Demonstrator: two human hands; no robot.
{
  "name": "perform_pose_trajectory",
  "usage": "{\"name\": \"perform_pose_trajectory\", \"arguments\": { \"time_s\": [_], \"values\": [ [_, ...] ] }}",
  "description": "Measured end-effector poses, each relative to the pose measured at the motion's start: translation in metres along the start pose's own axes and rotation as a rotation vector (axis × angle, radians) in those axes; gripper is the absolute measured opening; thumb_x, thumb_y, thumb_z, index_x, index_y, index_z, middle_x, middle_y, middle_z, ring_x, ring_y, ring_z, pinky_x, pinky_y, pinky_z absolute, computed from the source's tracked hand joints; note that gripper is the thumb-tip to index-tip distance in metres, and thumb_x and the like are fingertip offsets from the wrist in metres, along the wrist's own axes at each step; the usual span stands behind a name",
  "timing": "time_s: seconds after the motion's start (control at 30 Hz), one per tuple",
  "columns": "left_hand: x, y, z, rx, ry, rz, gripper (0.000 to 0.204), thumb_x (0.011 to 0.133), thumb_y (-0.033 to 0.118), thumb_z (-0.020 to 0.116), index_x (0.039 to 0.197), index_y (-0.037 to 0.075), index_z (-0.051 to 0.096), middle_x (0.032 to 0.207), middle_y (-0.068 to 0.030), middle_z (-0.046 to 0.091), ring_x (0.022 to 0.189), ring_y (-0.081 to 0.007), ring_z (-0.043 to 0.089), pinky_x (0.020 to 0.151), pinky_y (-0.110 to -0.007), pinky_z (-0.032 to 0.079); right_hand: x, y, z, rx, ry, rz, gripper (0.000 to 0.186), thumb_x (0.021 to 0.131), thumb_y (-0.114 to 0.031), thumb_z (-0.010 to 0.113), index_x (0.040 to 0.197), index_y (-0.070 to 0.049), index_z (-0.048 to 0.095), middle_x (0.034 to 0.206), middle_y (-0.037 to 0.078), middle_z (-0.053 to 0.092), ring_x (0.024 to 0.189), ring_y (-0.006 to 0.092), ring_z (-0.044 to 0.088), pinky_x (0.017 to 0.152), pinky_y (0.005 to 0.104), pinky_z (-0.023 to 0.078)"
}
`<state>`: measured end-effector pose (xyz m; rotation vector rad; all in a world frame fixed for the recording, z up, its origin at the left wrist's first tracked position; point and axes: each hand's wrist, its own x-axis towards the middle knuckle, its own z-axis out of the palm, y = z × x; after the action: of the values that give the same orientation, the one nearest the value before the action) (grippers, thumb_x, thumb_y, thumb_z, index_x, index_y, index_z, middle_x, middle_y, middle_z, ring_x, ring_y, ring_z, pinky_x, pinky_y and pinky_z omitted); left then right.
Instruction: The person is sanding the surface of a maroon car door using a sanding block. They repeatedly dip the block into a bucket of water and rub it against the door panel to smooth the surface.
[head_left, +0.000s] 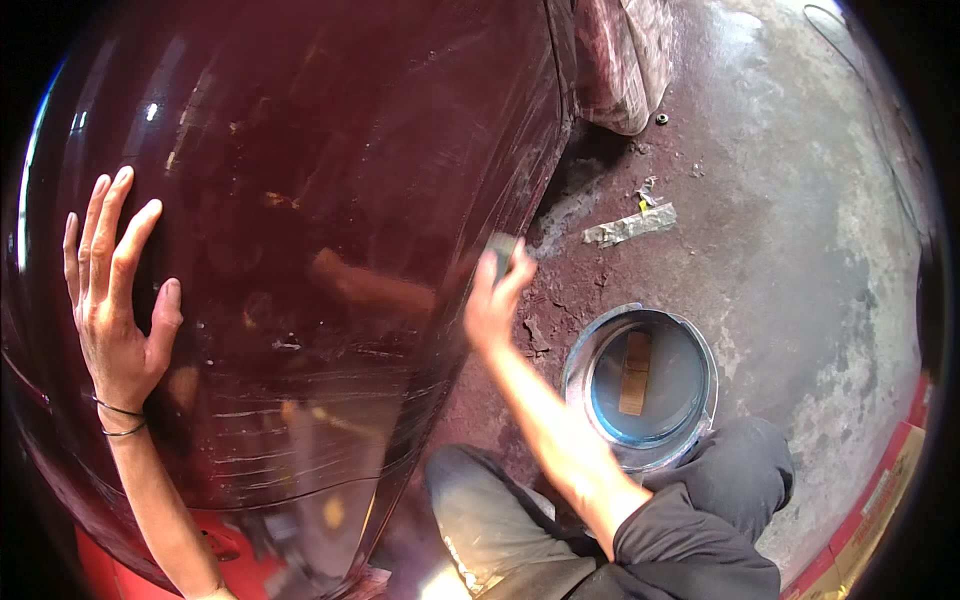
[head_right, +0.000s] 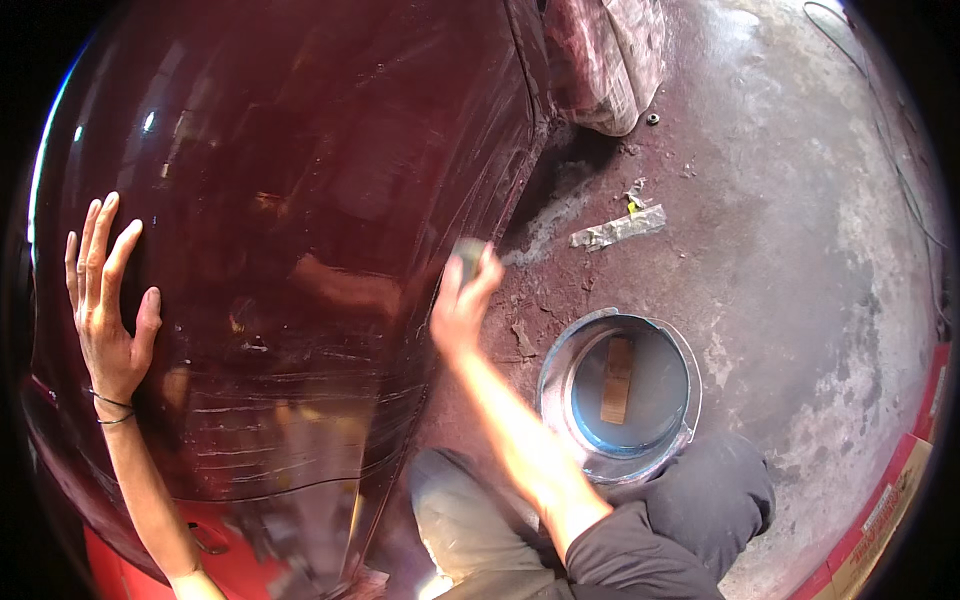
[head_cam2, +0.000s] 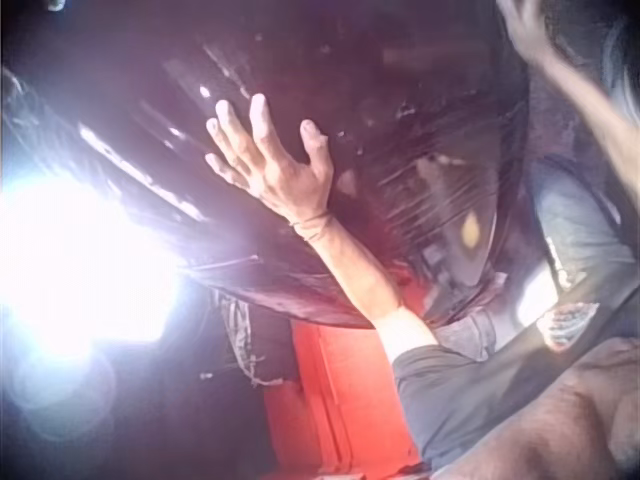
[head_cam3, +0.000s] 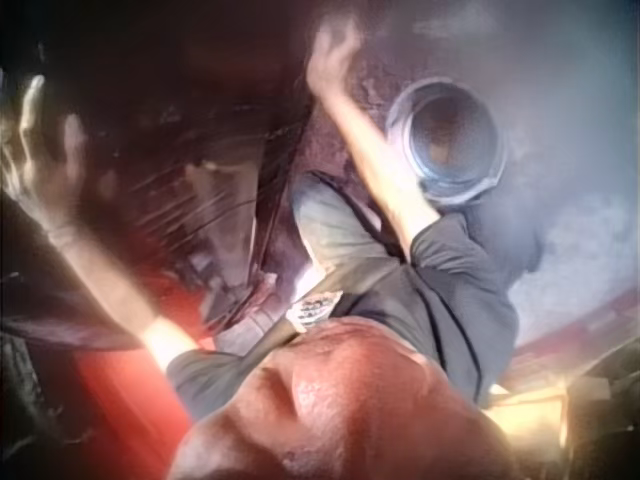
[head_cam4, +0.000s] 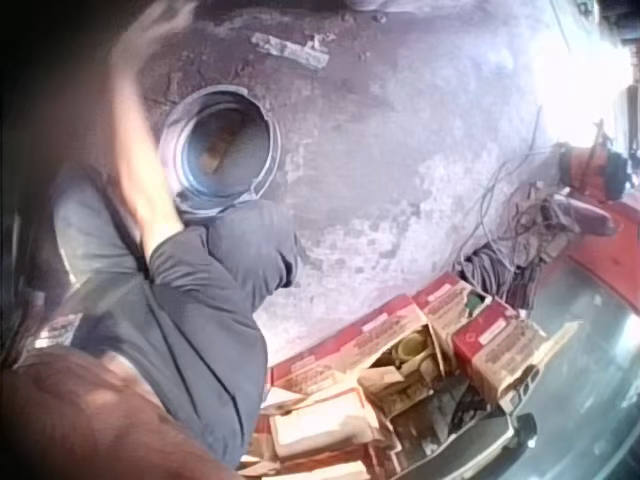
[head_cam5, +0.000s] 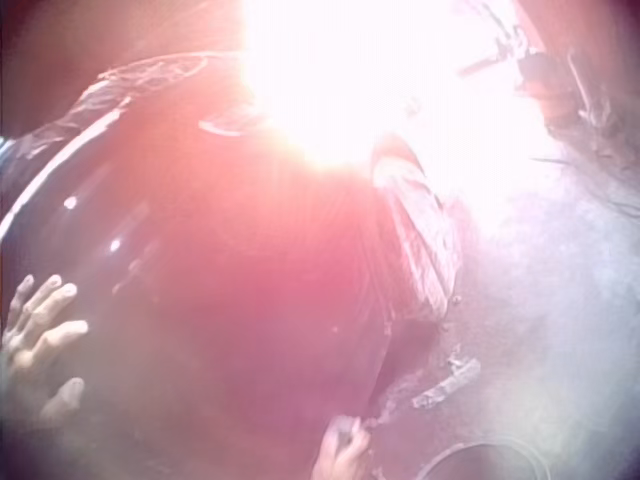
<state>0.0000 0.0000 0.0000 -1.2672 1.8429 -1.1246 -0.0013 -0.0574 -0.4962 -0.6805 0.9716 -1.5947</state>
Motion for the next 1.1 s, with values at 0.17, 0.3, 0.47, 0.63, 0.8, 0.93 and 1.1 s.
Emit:
{"name": "perform_pose_trajectory", "arguments": {
  "time_s": [0.17, 0.3, 0.47, 0.63, 0.8, 0.93, 1.1],
  "values": [
    [-0.007, 0.007, 0.004, -0.026, -0.021, -0.026, 0.061, 0.099, 0.021, 0.064, 0.159, 0.012, 0.059, 0.175, -0.014, 0.047, 0.166, -0.0336, 0.036, 0.138, -0.054, 0.019, -0.022, 0.02, -0.023, -0.112, -0.023, 0.016, 0.053, 0.116, -0.029, 0.058, 0.152, 0.005, 0.038, 0.144, 0.027, 0.052, 0.135, 0.0382, 0.053, 0.121, 0.0532, 0.04],
    [0.018, 0.002, 0.001, -0.024, 0.049, 0.043, 0.059, 0.102, 0.024, 0.063, 0.159, 0.011, 0.059, 0.174, -0.0144, 0.047, 0.166, -0.0339, 0.036, 0.137, -0.054, 0.021, 0.196, 0.023, -0.027, -0.096, 0.096, -0.056, 0.056, 0.113, -0.034, 0.064, 0.144, 0.006, 0.042, 0.138, 0.031, 0.055, 0.13, 0.0425, 0.057, 0.116, 0.0502, 0.043],
    [0.009, -0.002, -0.001, 0.003, 0.004, 0.023, 0.058, 0.103, 0.025, 0.063, 0.159, 0.01, 0.059, 0.175, -0.0145, 0.047, 0.166, -0.0343, 0.036, 0.137, -0.056, 0.021, 0.095, 0.036, -0.017, -0.088, 0.02, -0.013, 0.06, 0.116, -0.038, 0.058, 0.149, 0.009, 0.04, 0.148, 0.034, 0.05, 0.141, 0.0447, 0.052, 0.122, 0.0539, 0.039],
    [-0.001, -0.006, -0.001, 0.012, -0.022, 0.029, 0.059, 0.103, 0.024, 0.063, 0.16, 0.01, 0.058, 0.175, -0.0144, 0.046, 0.166, -0.0336, 0.036, 0.137, -0.054, 0.021, -0.061, 0.027, -0.016, -0.139, -0.039, 0.179, 0.055, 0.116, -0.034, 0.056, 0.146, 0.009, 0.039, 0.142, 0.034, 0.051, 0.14, 0.044, 0.051, 0.122, 0.0547, 0.038],
    [0.012, -0.003, -0.004, 0.01, 0.024, 0.057, 0.06, 0.102, 0.023, 0.064, 0.16, 0.01, 0.058, 0.175, -0.0134, 0.047, 0.166, -0.0326, 0.037, 0.137, -0.052, 0.022, 0.174, 0.036, -0.02, -0.182, 0.138, 0.021, 0.057, 0.11, -0.037, 0.064, 0.135, 0.01, 0.044, 0.133, 0.036, 0.054, 0.129, 0.0462, 0.056, 0.114, 0.0528, 0.043],
    [0.003, -0.002, 0.0, 0.013, 0.063, 0.052, 0.06, 0.099, 0.022, 0.065, 0.158, 0.012, 0.061, 0.173, -0.0103, 0.05, 0.165, -0.0307, 0.039, 0.137, -0.051, 0.023, 0.193, 0.021, -0.019, -0.136, 0.066, 0.059, 0.055, 0.111, -0.038, 0.064, 0.135, 0.007, 0.044, 0.135, 0.031, 0.056, 0.127, 0.0398, 0.058, 0.113, 0.0505, 0.045],
    [-0.003, 0.005, -0.002, -0.005, 0.143, 0.019, 0.059, 0.094, 0.02, 0.068, 0.153, 0.017, 0.065, 0.171, -0.0056, 0.053, 0.164, -0.0276, 0.04, 0.138, -0.05, 0.025, -0.012, 0.024, -0.005, -0.139, 0.048, -0.001, 0.059, 0.115, -0.04, 0.059, 0.145, 0.007, 0.037, 0.135, 0.03, 0.052, 0.131, 0.0411, 0.055, 0.115, 0.0521, 0.043]
  ]
}}
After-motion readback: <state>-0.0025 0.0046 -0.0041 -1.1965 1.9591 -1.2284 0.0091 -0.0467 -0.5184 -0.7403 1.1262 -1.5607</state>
